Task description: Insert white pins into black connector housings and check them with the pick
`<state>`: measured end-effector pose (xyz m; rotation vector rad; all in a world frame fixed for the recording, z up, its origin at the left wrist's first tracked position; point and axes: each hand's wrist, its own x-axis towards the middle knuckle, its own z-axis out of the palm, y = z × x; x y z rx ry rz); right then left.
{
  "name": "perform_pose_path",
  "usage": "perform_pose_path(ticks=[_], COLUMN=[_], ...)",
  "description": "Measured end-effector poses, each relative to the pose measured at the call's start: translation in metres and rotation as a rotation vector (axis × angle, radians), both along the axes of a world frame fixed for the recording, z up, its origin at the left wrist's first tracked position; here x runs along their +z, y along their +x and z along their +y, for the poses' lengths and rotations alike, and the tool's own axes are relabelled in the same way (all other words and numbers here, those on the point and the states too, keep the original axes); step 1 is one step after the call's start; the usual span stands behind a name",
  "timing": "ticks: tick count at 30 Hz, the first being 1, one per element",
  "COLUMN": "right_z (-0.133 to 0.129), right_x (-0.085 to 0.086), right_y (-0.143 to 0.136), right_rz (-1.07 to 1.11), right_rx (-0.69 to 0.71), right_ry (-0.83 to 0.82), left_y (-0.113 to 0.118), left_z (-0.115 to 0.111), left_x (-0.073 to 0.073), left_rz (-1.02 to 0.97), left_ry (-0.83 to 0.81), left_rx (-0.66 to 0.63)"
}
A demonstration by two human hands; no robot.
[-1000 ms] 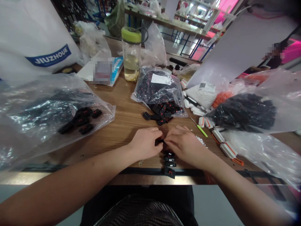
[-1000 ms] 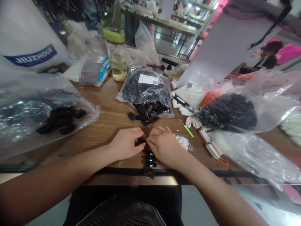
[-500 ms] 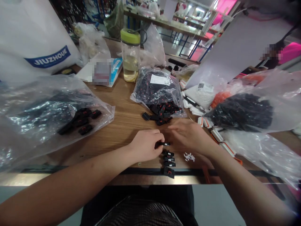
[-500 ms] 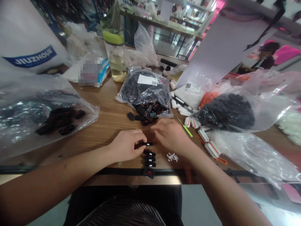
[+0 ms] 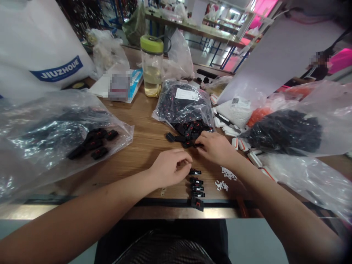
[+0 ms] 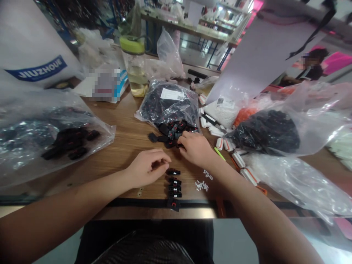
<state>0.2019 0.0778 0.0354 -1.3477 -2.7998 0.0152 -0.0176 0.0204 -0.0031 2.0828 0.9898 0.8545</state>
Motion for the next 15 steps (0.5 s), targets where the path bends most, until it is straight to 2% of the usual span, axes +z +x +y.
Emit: perform_pose_path(ticks=[2, 4, 7, 9, 12, 15], right_z=[-0.004, -0.009, -0.019, -0.024, -0.030, -0.035], right_x=[0.002, 0.003, -0.001, -0.004, -0.004, 0.002], right_y=[0.000, -0.001, -0.006, -0.009, -0.003, 0.022], right_rz=[0.158, 0.403, 0.715, 0.813, 0.836, 0.787], right_rx=[-0.081, -0.183, -0.264, -0.281, -0.294, -0.325], right_ry=[-0.111, -0.306, -0.611, -0.734, -0.792, -0.600], left_y=[0.001, 0.002, 0.003, 0.003, 0.001, -0.002], left_z=[0.003, 0.005, 0.008, 0.010, 0.012, 0.013], left_x=[-0.003, -0.006, -0.009, -0.010, -0.009, -0.007], left_rz=[-0.049, -0.081, -0.125, -0.138, -0.048, 0.150], left_ry=[0.014, 0.009, -0.028, -0.028, 0.026, 0.133], left_rx=[0.095, 0.168, 0.143, 0.096, 0.063, 0.048])
